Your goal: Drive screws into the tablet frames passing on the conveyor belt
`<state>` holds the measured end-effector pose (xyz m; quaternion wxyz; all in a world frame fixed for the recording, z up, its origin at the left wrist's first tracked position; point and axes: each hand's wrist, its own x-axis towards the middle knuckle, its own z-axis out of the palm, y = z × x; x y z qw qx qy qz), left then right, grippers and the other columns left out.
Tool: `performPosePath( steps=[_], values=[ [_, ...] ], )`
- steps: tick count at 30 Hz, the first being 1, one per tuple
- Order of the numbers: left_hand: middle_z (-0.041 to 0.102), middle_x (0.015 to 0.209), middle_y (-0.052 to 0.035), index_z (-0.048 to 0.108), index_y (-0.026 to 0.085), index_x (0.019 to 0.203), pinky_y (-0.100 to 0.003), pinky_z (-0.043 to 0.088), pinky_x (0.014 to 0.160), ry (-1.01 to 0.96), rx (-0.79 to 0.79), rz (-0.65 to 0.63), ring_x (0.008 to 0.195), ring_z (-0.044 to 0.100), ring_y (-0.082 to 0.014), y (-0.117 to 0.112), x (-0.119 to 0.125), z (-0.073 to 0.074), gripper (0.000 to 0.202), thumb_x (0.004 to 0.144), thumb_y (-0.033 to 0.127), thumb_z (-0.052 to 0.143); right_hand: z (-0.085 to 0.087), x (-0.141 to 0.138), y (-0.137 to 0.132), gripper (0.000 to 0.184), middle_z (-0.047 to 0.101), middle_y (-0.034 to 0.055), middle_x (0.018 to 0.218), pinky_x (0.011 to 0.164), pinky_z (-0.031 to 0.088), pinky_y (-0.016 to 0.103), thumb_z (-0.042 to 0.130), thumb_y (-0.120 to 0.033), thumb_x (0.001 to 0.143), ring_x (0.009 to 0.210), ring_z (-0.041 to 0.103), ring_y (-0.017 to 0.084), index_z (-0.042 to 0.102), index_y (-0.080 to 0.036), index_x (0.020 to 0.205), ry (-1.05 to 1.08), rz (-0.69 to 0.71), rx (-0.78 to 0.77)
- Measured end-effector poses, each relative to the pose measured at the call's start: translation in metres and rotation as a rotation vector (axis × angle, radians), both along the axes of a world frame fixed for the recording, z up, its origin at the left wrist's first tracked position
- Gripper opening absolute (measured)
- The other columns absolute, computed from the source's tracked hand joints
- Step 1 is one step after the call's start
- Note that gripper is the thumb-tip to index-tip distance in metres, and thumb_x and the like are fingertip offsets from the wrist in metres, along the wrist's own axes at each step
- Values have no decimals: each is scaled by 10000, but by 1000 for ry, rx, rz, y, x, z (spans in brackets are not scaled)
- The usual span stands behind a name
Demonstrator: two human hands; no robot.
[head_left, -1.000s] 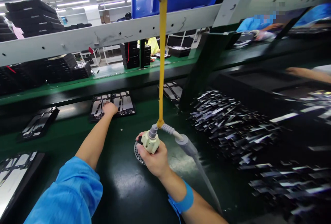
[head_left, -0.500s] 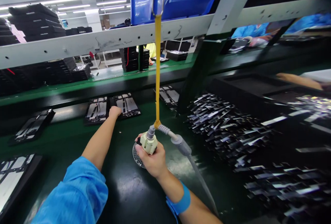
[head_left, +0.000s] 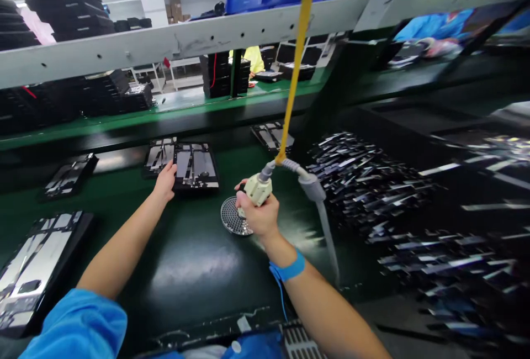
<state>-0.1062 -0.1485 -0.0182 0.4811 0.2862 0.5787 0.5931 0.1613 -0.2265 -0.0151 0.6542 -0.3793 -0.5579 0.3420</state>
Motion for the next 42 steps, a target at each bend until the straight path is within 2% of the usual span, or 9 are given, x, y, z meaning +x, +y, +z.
performPosePath(
  steps=[6, 10, 14, 17, 20, 24, 29, 34, 42],
  values=[
    [698, 1324, -72, 567, 257, 1448, -296, 587, 907, -78, -89, 7, 1017, 725, -184, -149, -8, -14, 561, 903, 302, 688, 20, -28, 2, 241, 707, 5, 831, 544, 542, 310, 761, -365, 821, 534, 597, 124, 673, -211, 984, 111, 34, 38],
    [717, 1259, -72, 479, 289, 1515, -334, 598, 877, -32, -196, -40, 1006, 726, -213, -220, -8, -24, 679, 889, 425, 704, 20, -43, 6, 232, 709, 6, 853, 589, 570, 327, 752, -374, 831, 587, 617, 136, 679, -228, 995, 81, 13, 124],
    [618, 1396, -136, 367, 232, 1583, -429, 548, 1018, 353, -179, -367, 1189, 652, -281, -265, -22, -20, 896, 828, 521, 753, 6, -45, 6, 226, 710, 4, 856, 603, 588, 336, 747, -371, 835, 603, 623, 139, 677, -231, 998, 41, 21, 122],
    [406, 1593, -132, 302, 310, 1605, -528, 443, 1151, 785, -94, -601, 1426, 450, -360, -290, -32, -16, 1097, 687, 432, 891, -5, -42, 5, 220, 701, -5, 832, 596, 593, 339, 750, -358, 835, 604, 632, 143, 674, -236, 1002, 21, 50, 110],
    [425, 1543, -108, 344, 347, 1570, -501, 479, 1123, 1045, -50, -586, 1369, 505, -319, -303, -31, -20, 981, 738, 364, 864, -10, -41, 4, 208, 694, -10, 842, 572, 586, 333, 742, -342, 847, 560, 615, 127, 665, -238, 1010, 23, 67, 107],
    [559, 1299, -97, 345, 301, 1552, -373, 604, 839, 1178, 22, -536, 948, 653, -196, -301, -22, -29, 795, 873, 388, 750, -12, -39, 5, 192, 683, -15, 830, 542, 571, 321, 735, -344, 858, 531, 598, 117, 656, -240, 998, 21, 48, 109],
    [587, 1249, -158, 524, 194, 1420, -512, 554, 943, 1479, 300, -561, 1151, 572, -333, -285, -10, -14, 614, 895, 446, 716, -12, -37, 5, 212, 681, -13, 824, 554, 575, 321, 728, -368, 862, 547, 602, 124, 653, -238, 1012, 16, 22, 100],
    [630, 1200, -149, 635, 154, 1223, -477, 543, 968, 1465, 506, -765, 1145, 565, -289, -267, -3, -7, 262, 982, 251, 599, -14, -38, 2, 223, 686, -13, 809, 588, 594, 344, 733, -388, 854, 564, 612, 136, 661, -242, 1007, 8, 30, 97],
    [701, 1043, -124, 612, 120, 1220, -399, 579, 875, 1411, 760, -744, 1001, 640, -238, -268, 6, -14, 274, 952, 167, 642, -13, -37, 1, 264, 716, 11, 871, 719, 619, 371, 747, -385, 836, 755, 691, 182, 669, -229, 1034, 14, 39, 96]
  ],
)
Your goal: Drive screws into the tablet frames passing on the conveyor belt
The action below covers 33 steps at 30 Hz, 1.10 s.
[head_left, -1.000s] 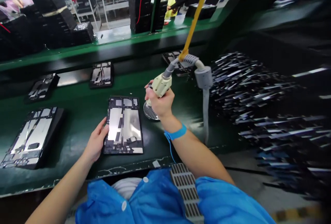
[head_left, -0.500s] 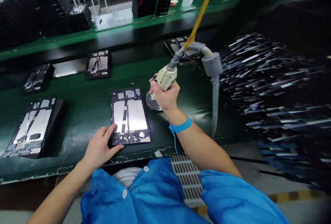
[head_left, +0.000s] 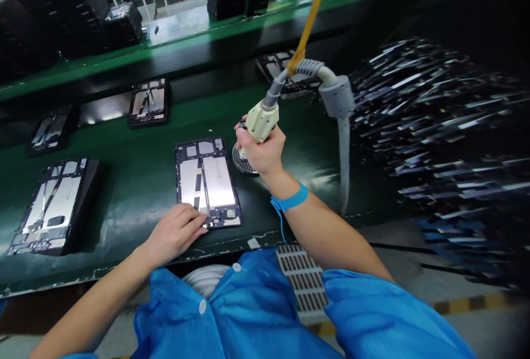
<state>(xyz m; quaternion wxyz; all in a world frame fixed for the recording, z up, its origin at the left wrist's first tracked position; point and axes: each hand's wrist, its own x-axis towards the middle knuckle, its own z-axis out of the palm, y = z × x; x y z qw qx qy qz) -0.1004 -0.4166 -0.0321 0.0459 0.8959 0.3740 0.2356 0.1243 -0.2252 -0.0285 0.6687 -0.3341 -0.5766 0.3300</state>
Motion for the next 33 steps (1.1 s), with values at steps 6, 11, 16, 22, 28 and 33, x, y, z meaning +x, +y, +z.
performPosePath(
  steps=[6, 11, 16, 22, 28, 33],
  values=[
    [717, 995, -100, 643, 148, 1194, -351, 583, 783, 68, 36, 22, 908, 652, -205, -4, 9, -1, 228, 969, 178, 624, 1, 1, 0, 255, 710, 12, 869, 728, 625, 381, 739, -382, 843, 782, 695, 189, 674, -240, 1044, -10, 8, -1],
    [719, 981, -93, 666, 160, 1149, -347, 580, 778, 84, 54, 48, 902, 648, -201, -3, 11, -2, 183, 975, 191, 619, -1, 2, 0, 232, 702, 3, 880, 706, 632, 386, 733, -392, 850, 780, 693, 189, 662, -257, 1025, -28, -2, -11],
    [717, 1021, -92, 668, 166, 1152, -412, 571, 895, 89, 42, 129, 959, 645, -223, -14, 19, -7, 212, 940, 166, 660, 2, 2, -3, 227, 690, -4, 858, 643, 623, 377, 718, -422, 866, 649, 649, 158, 653, -261, 1011, -38, -3, -17],
    [686, 1206, -115, 675, 230, 1208, -732, 341, 1125, 18, 33, 358, 1272, 572, -332, -28, 27, -25, 294, 932, 134, 647, 8, 4, -4, 226, 695, -8, 847, 581, 581, 330, 726, -403, 854, 555, 624, 124, 650, -239, 990, -8, -6, -17],
    [709, 1119, -105, 729, 240, 1145, -693, 379, 1115, 40, -20, 331, 1217, 618, -314, 31, 20, -21, 204, 981, 256, 607, 7, 9, -3, 272, 703, -11, 846, 509, 548, 298, 741, -422, 833, 495, 610, 108, 631, -243, 1005, -7, -71, -46],
    [693, 1156, -115, 734, 232, 1164, -641, 381, 1140, -41, -12, 295, 1243, 605, -303, 59, 14, -29, 228, 985, 263, 595, 5, 14, -11, 294, 704, 5, 879, 515, 565, 320, 721, -470, 852, 509, 610, 115, 613, -262, 1029, -61, -97, -51]
  ],
)
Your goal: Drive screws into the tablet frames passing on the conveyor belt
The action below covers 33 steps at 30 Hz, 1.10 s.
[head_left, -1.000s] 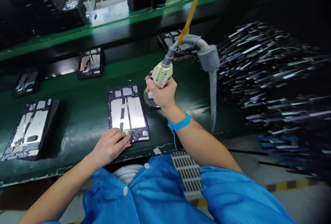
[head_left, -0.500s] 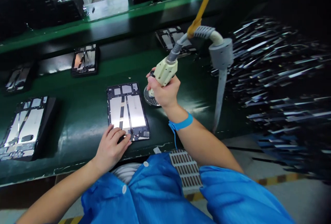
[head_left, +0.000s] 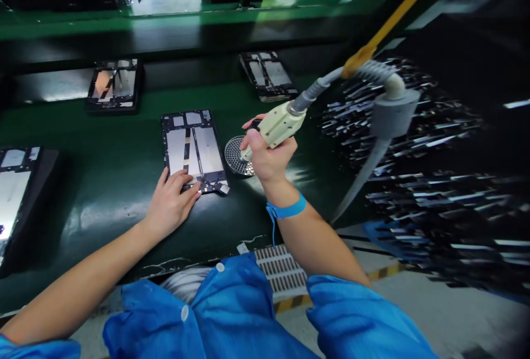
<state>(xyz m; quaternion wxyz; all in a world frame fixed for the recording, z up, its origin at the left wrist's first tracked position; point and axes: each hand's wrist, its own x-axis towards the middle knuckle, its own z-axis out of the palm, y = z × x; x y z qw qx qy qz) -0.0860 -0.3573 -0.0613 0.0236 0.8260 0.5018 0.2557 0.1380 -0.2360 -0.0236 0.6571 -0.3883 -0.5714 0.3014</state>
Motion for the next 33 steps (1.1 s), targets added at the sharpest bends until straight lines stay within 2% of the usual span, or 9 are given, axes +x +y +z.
performPosePath(
  steps=[4, 7, 16, 25, 33],
  values=[
    [682, 1166, -88, 745, 258, 1137, -634, 357, 1162, -102, -11, -12, 1257, 592, -285, 0, -2, -7, 209, 978, 265, 611, -1, 3, 1, 315, 699, 12, 879, 518, 572, 328, 721, -498, 848, 514, 608, 118, 607, -261, 1022, -6, -63, -20],
    [672, 1198, -97, 745, 237, 1129, -629, 370, 1155, -97, -11, -17, 1300, 560, -303, -2, -1, -7, 203, 980, 254, 608, 1, 6, 3, 303, 691, 11, 871, 497, 558, 312, 727, -487, 848, 506, 601, 110, 606, -253, 999, 10, -97, -24],
    [665, 1253, -115, 731, 235, 1173, -631, 399, 1141, -106, -31, -14, 1325, 543, -318, -4, 0, -7, 236, 978, 223, 599, -1, 18, -13, 306, 695, 10, 881, 484, 549, 306, 724, -500, 860, 503, 608, 114, 611, -261, 1014, -27, -127, 10],
    [639, 1314, -124, 732, 230, 1175, -617, 421, 1136, -89, 10, -18, 1338, 532, -324, -4, -2, -11, 233, 967, 242, 629, -5, 20, -12, 279, 690, 0, 857, 484, 549, 300, 727, -449, 853, 497, 614, 117, 616, -252, 1018, -26, -145, 11],
    [636, 1329, -120, 718, 232, 1194, -614, 420, 1137, -93, 9, -37, 1346, 530, -321, -3, -4, -11, 241, 972, 243, 627, -7, 20, -11, 275, 651, -33, 739, 495, 543, 300, 723, -437, 849, 488, 609, 125, 612, -253, 1021, -14, -131, -9]
  ],
)
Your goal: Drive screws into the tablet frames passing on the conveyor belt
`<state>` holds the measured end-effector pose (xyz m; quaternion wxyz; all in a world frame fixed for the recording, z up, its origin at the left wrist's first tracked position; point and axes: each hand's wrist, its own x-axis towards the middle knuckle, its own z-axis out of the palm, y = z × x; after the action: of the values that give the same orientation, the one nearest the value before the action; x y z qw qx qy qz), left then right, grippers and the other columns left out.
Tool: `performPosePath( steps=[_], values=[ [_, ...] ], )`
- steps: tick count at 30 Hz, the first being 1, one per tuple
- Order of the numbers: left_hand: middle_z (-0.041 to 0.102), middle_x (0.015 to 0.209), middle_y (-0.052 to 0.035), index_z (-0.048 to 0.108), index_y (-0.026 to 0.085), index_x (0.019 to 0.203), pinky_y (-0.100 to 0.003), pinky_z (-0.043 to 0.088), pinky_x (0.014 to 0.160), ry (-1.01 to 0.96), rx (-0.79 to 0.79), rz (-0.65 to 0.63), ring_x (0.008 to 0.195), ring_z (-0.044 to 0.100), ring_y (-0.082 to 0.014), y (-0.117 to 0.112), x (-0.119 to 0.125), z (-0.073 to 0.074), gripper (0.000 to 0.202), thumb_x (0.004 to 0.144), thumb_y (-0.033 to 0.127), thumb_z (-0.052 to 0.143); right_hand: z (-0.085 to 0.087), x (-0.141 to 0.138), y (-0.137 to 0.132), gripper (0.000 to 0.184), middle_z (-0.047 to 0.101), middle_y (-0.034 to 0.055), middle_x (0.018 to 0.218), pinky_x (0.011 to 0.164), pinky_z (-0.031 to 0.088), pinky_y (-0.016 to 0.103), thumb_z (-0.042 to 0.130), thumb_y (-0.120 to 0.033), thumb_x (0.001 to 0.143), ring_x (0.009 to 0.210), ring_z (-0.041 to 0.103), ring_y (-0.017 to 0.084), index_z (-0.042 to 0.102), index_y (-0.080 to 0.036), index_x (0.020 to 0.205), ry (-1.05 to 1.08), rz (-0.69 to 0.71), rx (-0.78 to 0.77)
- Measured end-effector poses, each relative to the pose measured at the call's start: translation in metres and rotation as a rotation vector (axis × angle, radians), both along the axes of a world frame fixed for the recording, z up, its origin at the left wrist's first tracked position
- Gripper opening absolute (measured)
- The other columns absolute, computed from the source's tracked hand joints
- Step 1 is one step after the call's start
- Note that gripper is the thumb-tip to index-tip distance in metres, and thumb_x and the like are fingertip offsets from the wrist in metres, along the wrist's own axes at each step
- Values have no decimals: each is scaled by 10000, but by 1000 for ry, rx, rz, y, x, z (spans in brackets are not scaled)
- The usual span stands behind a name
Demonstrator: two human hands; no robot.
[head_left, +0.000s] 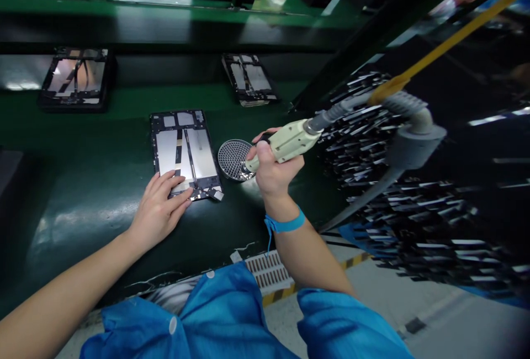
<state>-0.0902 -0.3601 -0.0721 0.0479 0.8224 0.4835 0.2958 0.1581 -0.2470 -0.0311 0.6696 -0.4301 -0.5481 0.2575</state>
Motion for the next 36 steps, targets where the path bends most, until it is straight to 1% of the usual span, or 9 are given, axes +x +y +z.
performPosePath(
  steps=[4, 9, 14, 20, 23, 27, 31, 34, 36],
  values=[
    [642, 1314, -112, 722, 238, 1181, -609, 420, 1139, -14, -12, 7, 1345, 533, -317, 0, 1, 1, 229, 974, 244, 622, 0, 0, 2, 259, 689, -13, 810, 494, 542, 312, 736, -409, 849, 475, 605, 120, 617, -251, 1017, 36, 8, 29],
    [643, 1315, -113, 718, 231, 1190, -612, 418, 1139, -28, -32, 3, 1354, 524, -320, 0, 2, 3, 235, 982, 244, 610, -1, 0, 3, 255, 665, -31, 746, 500, 545, 312, 746, -380, 839, 470, 602, 119, 628, -229, 1006, 67, 15, 46],
    [643, 1321, -111, 725, 239, 1191, -616, 409, 1148, -39, -52, 4, 1367, 518, -322, -1, 2, 4, 242, 983, 230, 601, -2, 1, 5, 241, 669, -41, 767, 524, 556, 304, 740, -344, 848, 524, 645, 126, 633, -221, 1026, 74, 3, 55],
    [644, 1323, -108, 722, 254, 1197, -638, 405, 1146, -59, -75, 2, 1375, 513, -319, -1, 2, 3, 250, 991, 227, 582, -4, 2, 6, 230, 687, -41, 802, 454, 516, 277, 735, -348, 860, 452, 601, 101, 634, -235, 1032, 60, 8, 79],
    [645, 1320, -109, 729, 246, 1186, -639, 411, 1140, -66, -63, 10, 1369, 517, -320, 0, 3, 2, 242, 996, 235, 578, 2, 1, 4, 227, 696, -26, 830, 438, 509, 276, 742, -356, 851, 451, 604, 105, 633, -237, 1011, 67, 4, 73],
    [656, 1306, -99, 736, 251, 1176, -637, 416, 1135, -68, -49, 19, 1349, 530, -319, 3, 5, -1, 238, 997, 244, 579, 27, -13, -8, 208, 683, -16, 825, 389, 482, 277, 723, -361, 859, 425, 592, 113, 631, -248, 1007, 137, -5, 109],
    [647, 1334, -95, 731, 262, 1201, -634, 400, 1147, -68, -61, 18, 1368, 511, -319, 5, 6, -3, 252, 995, 253, 586, 44, -43, -32, 211, 673, -18, 865, 374, 477, 268, 702, -341, 876, 440, 595, 110, 618, -266, 1054, 221, 205, 97],
    [645, 1341, -94, 732, 263, 1206, -628, 397, 1149, -68, -59, 18, 1368, 507, -319, 5, 6, -4, 256, 996, 259, 585, 40, -63, -47, 258, 677, -13, 939, 432, 527, 264, 710, -363, 885, 489, 625, 99, 602, -274, 1103, 208, 383, 23],
    [649, 1336, -93, 734, 263, 1207, -627, 390, 1154, -69, -62, 19, 1363, 509, -317, 5, 6, -3, 259, 996, 260, 584, 32, -70, -52, 282, 675, -8, 968, 485, 561, 269, 715, -373, 889, 526, 643, 98, 593, -273, 1124, 185, 448, -12]
  ],
)
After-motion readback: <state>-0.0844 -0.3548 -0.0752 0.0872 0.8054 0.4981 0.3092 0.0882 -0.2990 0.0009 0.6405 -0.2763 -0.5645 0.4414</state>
